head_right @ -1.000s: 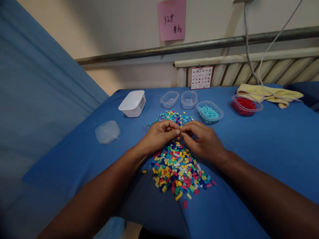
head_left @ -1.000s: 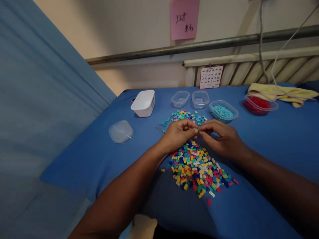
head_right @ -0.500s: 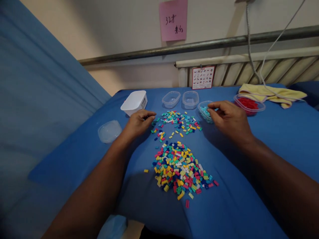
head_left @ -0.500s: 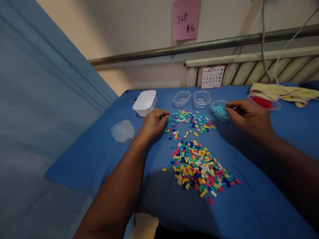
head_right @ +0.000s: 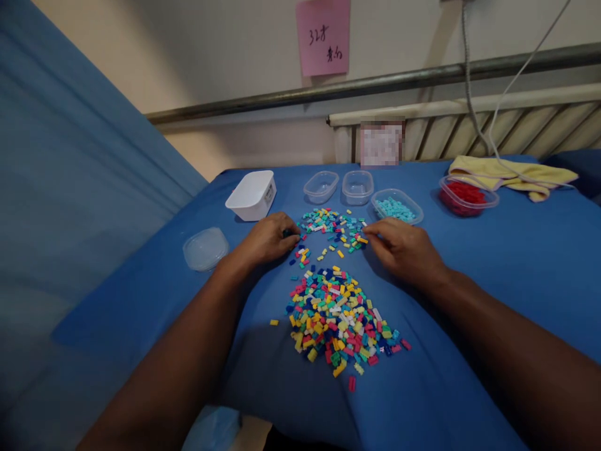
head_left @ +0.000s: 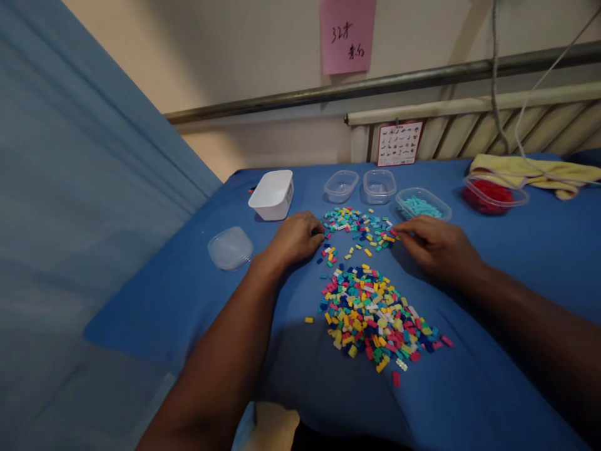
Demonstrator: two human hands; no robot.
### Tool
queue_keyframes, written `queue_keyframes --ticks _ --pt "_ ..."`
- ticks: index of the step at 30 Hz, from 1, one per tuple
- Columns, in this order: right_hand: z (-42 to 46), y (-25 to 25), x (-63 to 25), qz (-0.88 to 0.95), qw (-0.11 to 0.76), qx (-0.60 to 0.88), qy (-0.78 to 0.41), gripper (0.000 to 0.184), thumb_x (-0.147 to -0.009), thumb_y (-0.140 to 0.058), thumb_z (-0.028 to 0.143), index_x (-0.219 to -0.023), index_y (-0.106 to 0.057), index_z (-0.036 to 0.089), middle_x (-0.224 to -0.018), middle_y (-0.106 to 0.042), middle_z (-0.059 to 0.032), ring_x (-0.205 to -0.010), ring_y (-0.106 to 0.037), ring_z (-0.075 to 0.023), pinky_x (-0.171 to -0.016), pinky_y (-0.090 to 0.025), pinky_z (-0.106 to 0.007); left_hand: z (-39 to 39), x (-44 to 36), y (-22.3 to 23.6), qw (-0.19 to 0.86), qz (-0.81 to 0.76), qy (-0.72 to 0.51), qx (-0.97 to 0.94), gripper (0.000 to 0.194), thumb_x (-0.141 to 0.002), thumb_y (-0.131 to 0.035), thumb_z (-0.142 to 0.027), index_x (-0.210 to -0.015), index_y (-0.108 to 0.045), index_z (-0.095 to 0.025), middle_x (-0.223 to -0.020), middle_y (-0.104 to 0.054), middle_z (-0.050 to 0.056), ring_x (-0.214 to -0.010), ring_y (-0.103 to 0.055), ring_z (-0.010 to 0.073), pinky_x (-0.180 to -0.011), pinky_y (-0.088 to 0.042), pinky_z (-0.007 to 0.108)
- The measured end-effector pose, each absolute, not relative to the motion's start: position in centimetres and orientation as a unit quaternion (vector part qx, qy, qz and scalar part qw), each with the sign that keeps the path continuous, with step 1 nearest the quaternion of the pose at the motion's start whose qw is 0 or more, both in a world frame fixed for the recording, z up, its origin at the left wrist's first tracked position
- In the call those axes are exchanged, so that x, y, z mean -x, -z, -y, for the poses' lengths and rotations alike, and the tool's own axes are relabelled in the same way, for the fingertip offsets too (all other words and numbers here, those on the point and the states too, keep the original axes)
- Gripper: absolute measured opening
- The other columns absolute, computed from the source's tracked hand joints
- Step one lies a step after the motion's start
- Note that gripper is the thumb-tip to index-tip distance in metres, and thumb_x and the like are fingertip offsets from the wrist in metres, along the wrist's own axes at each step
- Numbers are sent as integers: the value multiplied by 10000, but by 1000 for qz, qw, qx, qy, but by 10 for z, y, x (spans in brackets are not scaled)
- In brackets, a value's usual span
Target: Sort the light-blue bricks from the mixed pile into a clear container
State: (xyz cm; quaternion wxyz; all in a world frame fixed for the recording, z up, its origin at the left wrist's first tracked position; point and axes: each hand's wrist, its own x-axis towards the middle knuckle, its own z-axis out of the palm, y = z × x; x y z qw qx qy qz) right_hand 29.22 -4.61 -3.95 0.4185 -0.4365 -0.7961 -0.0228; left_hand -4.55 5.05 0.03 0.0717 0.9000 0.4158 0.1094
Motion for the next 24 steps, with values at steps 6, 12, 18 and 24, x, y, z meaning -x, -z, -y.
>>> queue_keyframes --ticks 6,12,18,24 --pt "47 51 -277 811 416 407 -62 167 -1039 -644 212 -1107 -795 235 -988 -822 -71 -864 -788 -237 -779 -630 -363 -49 37 -2 112 -489 -156 -851 197 -878 -663 -162 -1030 -781 -204 -1010 -780 59 -901 -705 240 -787 -513 350" --pt "43 53 -279 812 411 409 -71 165 -1027 -650 208 -1098 -798 230 -980 -822 -68 -845 -777 -230 -765 -614 -350 -64 23 2 14 -460 -100 -882 365 -981 -586 -186 -1284 -791 -191 -1208 -765 110 -1142 -700 294 -937 -526 379" --pt "43 52 -279 822 396 403 -68 153 -1046 -639 214 -1096 -783 215 -963 -811 -67 -837 -763 -220 -747 -597 -337 -66 17 -3 -28 -463 -16 -886 327 -1023 -552 -229 -1160 -849 -218 -1132 -752 128 -1080 -703 317 -803 -501 383" --pt "45 49 -277 819 408 397 -70 148 -1037 -649 185 -1110 -774 216 -971 -804 -66 -848 -764 -221 -764 -605 -346 -57 20 -6 108 -479 -116 -864 226 -980 -616 -257 -1049 -813 -171 -1035 -761 117 -923 -694 263 -749 -479 351"
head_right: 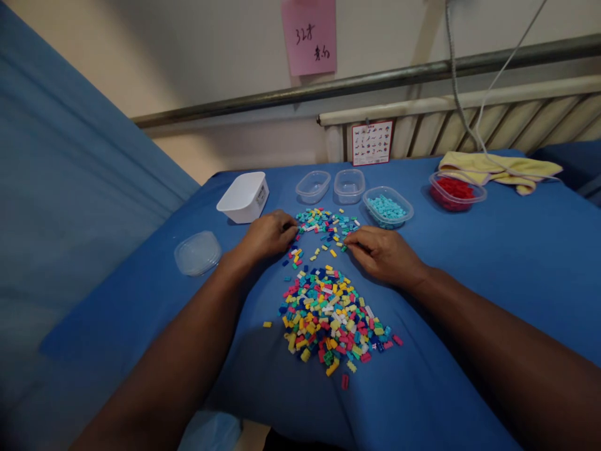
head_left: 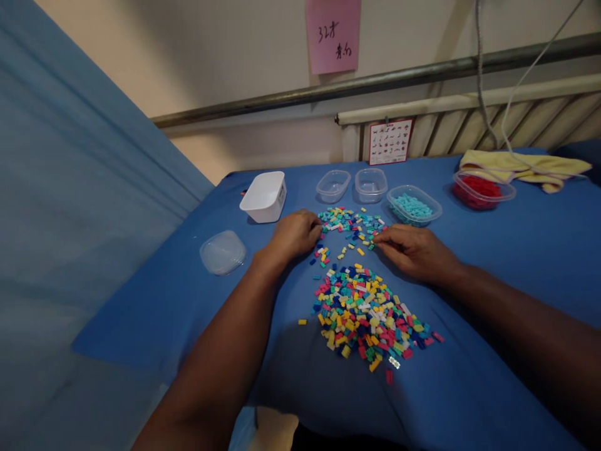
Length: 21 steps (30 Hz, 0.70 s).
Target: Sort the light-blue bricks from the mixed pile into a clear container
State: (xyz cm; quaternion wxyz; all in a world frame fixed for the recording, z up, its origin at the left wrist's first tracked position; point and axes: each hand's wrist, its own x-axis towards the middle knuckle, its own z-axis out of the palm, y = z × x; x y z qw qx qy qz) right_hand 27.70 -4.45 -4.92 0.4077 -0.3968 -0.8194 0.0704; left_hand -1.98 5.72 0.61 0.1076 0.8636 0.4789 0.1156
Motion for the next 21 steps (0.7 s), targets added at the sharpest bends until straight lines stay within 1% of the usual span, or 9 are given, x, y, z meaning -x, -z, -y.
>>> queue_keyframes --ticks 2,4,7,9,12,16,18,21 --pt "47 45 -272 802 430 407 -75 161 -1034 -662 191 -1150 -768 222 -963 -790 -59 -829 -752 -216 -750 -602 -343 -47 12 -8 289 -471 -203 -808 218 -972 -656 -338 -1023 -780 -166 -881 -726 66 -750 -637 196 -686 -469 313" --pt "50 40 -265 779 461 417 -78 201 -1034 -680 207 -1220 -752 231 -965 -773 -51 -779 -723 -200 -719 -594 -338 -33 -1 -10 452 -449 -263 -724 330 -942 -727 -480 -1015 -759 -160 -766 -651 16 -618 -526 141 -602 -416 277" --pt "56 32 -254 773 487 399 -79 258 -1043 -703 236 -1300 -727 246 -988 -768 -49 -750 -694 -187 -698 -586 -338 -8 -22 -14 563 -395 -281 -670 418 -840 -850 -542 -948 -762 -147 -707 -591 -14 -582 -438 95 -565 -325 246" --pt "59 29 -250 787 483 377 -73 268 -1053 -699 233 -1319 -725 256 -1011 -777 -54 -815 -713 -200 -727 -594 -343 5 -32 -15 618 -366 -277 -639 436 -797 -900 -538 -912 -757 -142 -678 -568 -25 -574 -418 82 -556 -290 239" --pt "60 28 -249 791 487 368 -42 254 -1056 -695 207 -1301 -739 259 -1045 -792 -64 -914 -739 -215 -783 -612 -351 14 -41 -12 657 -360 -294 -593 480 -742 -956 -533 -925 -771 -130 -672 -594 -20 -576 -453 80 -558 -305 234" --pt "60 29 -253 788 493 368 -14 206 -1059 -680 191 -1235 -760 260 -1029 -805 -64 -911 -755 -219 -804 -627 -362 14 -42 -5 655 -364 -330 -574 509 -695 -989 -495 -990 -801 -125 -756 -696 24 -613 -532 92 -593 -372 235" --pt "61 28 -253 789 487 373 -26 178 -1055 -683 213 -1202 -767 267 -1015 -811 -61 -895 -761 -227 -787 -630 -370 12 -42 -3 648 -368 -339 -574 483 -680 -995 -478 -963 -806 -135 -800 -728 43 -643 -567 103 -625 -416 243" --pt "63 27 -251 782 475 400 -54 119 -1049 -698 277 -1140 -773 283 -970 -813 -54 -843 -759 -237 -732 -625 -379 13 -43 -3 628 -378 -356 -579 460 -646 -1010 -494 -884 -817 -152 -796 -735 52 -691 -604 129 -682 -470 265"
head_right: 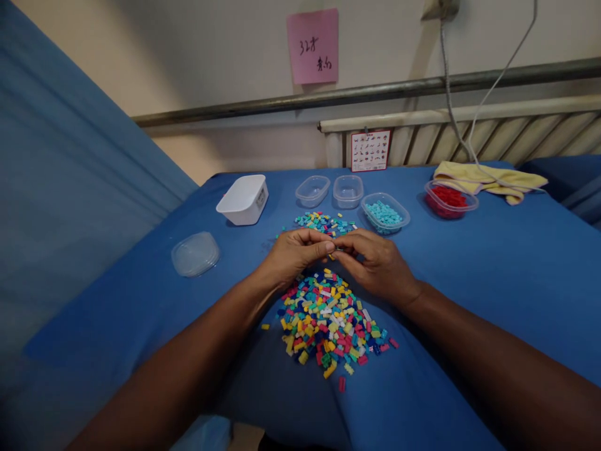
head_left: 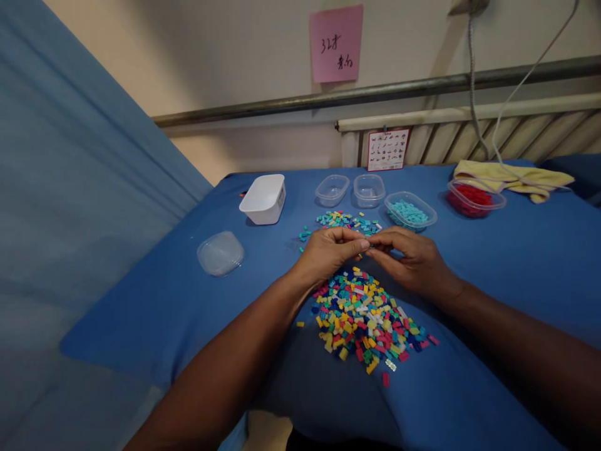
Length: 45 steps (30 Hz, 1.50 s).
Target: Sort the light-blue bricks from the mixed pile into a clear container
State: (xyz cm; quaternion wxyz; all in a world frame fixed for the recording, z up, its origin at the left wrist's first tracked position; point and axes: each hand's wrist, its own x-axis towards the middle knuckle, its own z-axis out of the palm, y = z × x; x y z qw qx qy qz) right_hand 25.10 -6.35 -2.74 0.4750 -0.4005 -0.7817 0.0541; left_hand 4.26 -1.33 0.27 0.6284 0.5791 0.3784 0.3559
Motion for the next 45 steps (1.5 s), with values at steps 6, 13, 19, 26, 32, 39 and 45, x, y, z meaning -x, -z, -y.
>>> queue_keyframes --ticks 6,13,19,26,32,39,45 --pt "65 23 -249 760 477 437 -62 112 -1046 -661 306 -1034 -767 273 -867 -781 -44 -746 -721 -227 -660 -591 -375 15 -42 1 567 -403 -332 -637 464 -822 -873 -633 -896 -851 -175 -784 -740 53 -682 -611 150 -671 -482 278" --pt "42 19 -297 668 511 540 11 137 -1021 -694 337 -1066 -783 244 -919 -747 -82 -746 -674 -237 -714 -579 -399 -38 12 14 174 -464 -314 -810 311 -1045 -625 -297 -1238 -837 -176 -1206 -791 116 -1149 -715 270 -1036 -526 393" --pt "22 37 -336 654 482 579 68 198 -993 -716 349 -1076 -799 189 -938 -755 -104 -769 -691 -246 -755 -583 -419 -63 29 16 15 -442 -200 -874 315 -1074 -575 -233 -1273 -814 -186 -1219 -779 106 -1173 -679 277 -1089 -491 412" --pt "31 34 -323 684 484 541 74 210 -1040 -634 296 -1153 -801 235 -980 -770 -120 -822 -710 -299 -817 -608 -504 -71 24 23 30 -380 -160 -911 283 -1046 -588 -209 -1149 -849 -249 -1177 -787 82 -1104 -694 266 -1050 -492 422" --pt "48 35 -285 779 439 449 -5 195 -1043 -607 230 -1125 -783 254 -1015 -805 -105 -939 -764 -292 -863 -626 -472 -69 24 13 75 -401 -133 -903 316 -995 -603 -190 -1225 -817 -219 -1207 -790 90 -1151 -700 284 -1084 -503 421" --pt "47 44 -279 806 420 417 -27 187 -1041 -613 198 -1135 -772 223 -1016 -809 -102 -911 -774 -264 -828 -626 -413 -69 30 4 126 -383 -160 -901 368 -1041 -546 -264 -1304 -793 -188 -1222 -771 123 -1158 -700 289 -1067 -531 413" --pt "44 46 -281 809 413 417 -42 184 -1039 -620 203 -1135 -775 230 -1011 -809 -95 -895 -775 -251 -810 -633 -400 -67 23 3 23 -370 -86 -925 351 -1021 -529 -215 -1196 -832 -186 -1088 -759 137 -1061 -689 303 -1015 -527 435"
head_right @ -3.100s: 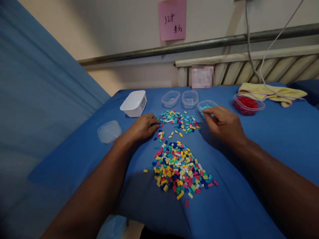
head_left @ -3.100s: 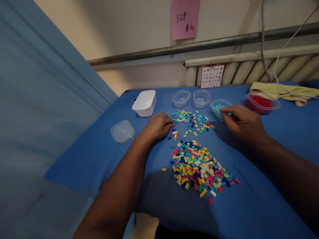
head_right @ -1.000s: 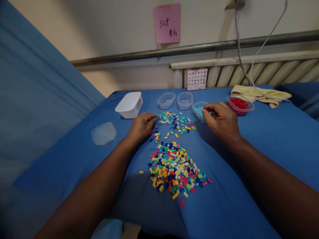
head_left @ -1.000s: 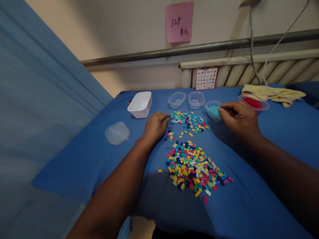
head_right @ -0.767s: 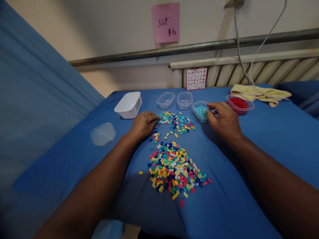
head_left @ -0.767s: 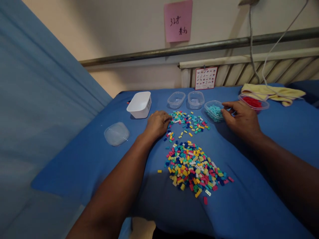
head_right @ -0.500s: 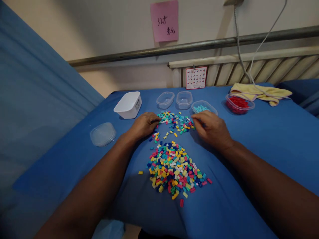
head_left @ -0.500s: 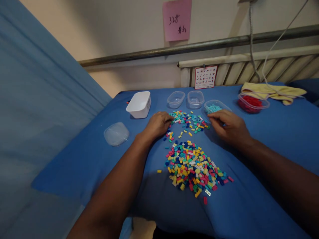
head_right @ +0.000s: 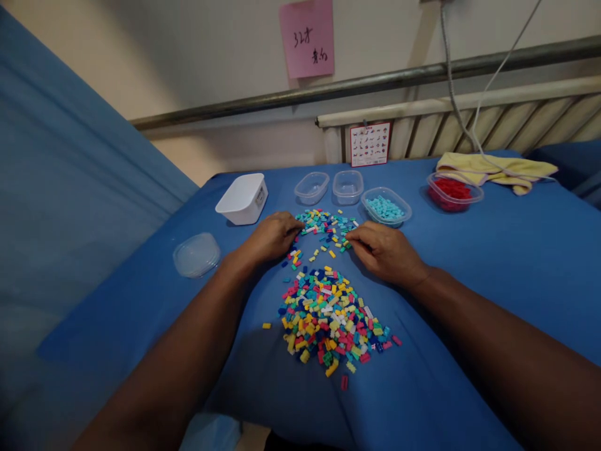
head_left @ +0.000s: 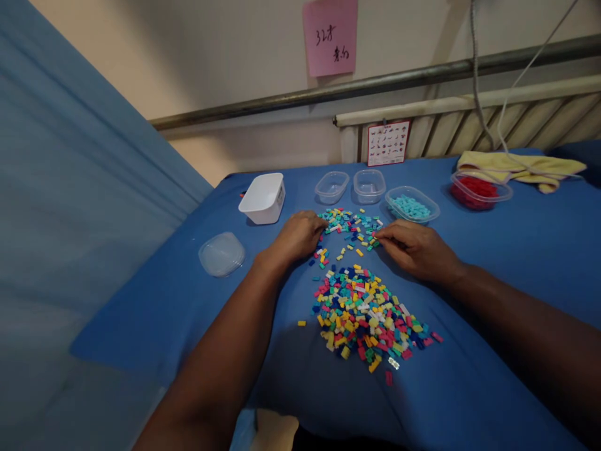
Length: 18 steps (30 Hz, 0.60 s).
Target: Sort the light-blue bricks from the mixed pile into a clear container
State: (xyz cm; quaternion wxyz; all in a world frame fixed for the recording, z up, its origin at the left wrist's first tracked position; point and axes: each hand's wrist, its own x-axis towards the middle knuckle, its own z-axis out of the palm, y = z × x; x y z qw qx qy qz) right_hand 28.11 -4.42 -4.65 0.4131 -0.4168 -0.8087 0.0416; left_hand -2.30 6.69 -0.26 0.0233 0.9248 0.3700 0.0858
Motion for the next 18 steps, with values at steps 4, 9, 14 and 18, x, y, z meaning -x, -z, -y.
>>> queue_keyframes --ticks 4,9,14,18 --pt "44 47 -281 808 411 418 -59 201 -1041 -616 213 -1143 -787 241 -1027 -815 -94 -913 -785 -260 -809 -637 -410 -60 25 -7 64 -398 -81 -912 314 -921 -595 -161 -1118 -837 -195 -1119 -776 106 -1074 -704 293 -1009 -538 409" --pt "42 50 -281 811 405 418 -56 207 -1043 -614 217 -1150 -790 236 -1024 -812 -94 -904 -779 -260 -800 -627 -403 -61 25 -7 123 -419 -141 -889 260 -931 -592 -155 -1095 -792 -176 -1109 -753 102 -1024 -710 261 -926 -556 368" --pt "41 51 -281 818 396 413 -51 192 -1053 -606 205 -1147 -773 223 -1029 -811 -99 -910 -778 -263 -807 -625 -413 -66 12 5 56 -374 -121 -918 241 -1033 -549 -194 -1140 -764 -166 -1162 -752 117 -1109 -681 291 -988 -531 400" --pt "40 51 -280 821 392 411 -54 174 -1056 -613 203 -1143 -763 197 -1029 -807 -110 -917 -774 -266 -795 -626 -413 -67 7 7 29 -378 -103 -920 257 -1023 -568 -167 -1160 -785 -183 -1165 -774 93 -1125 -687 305 -986 -523 405"
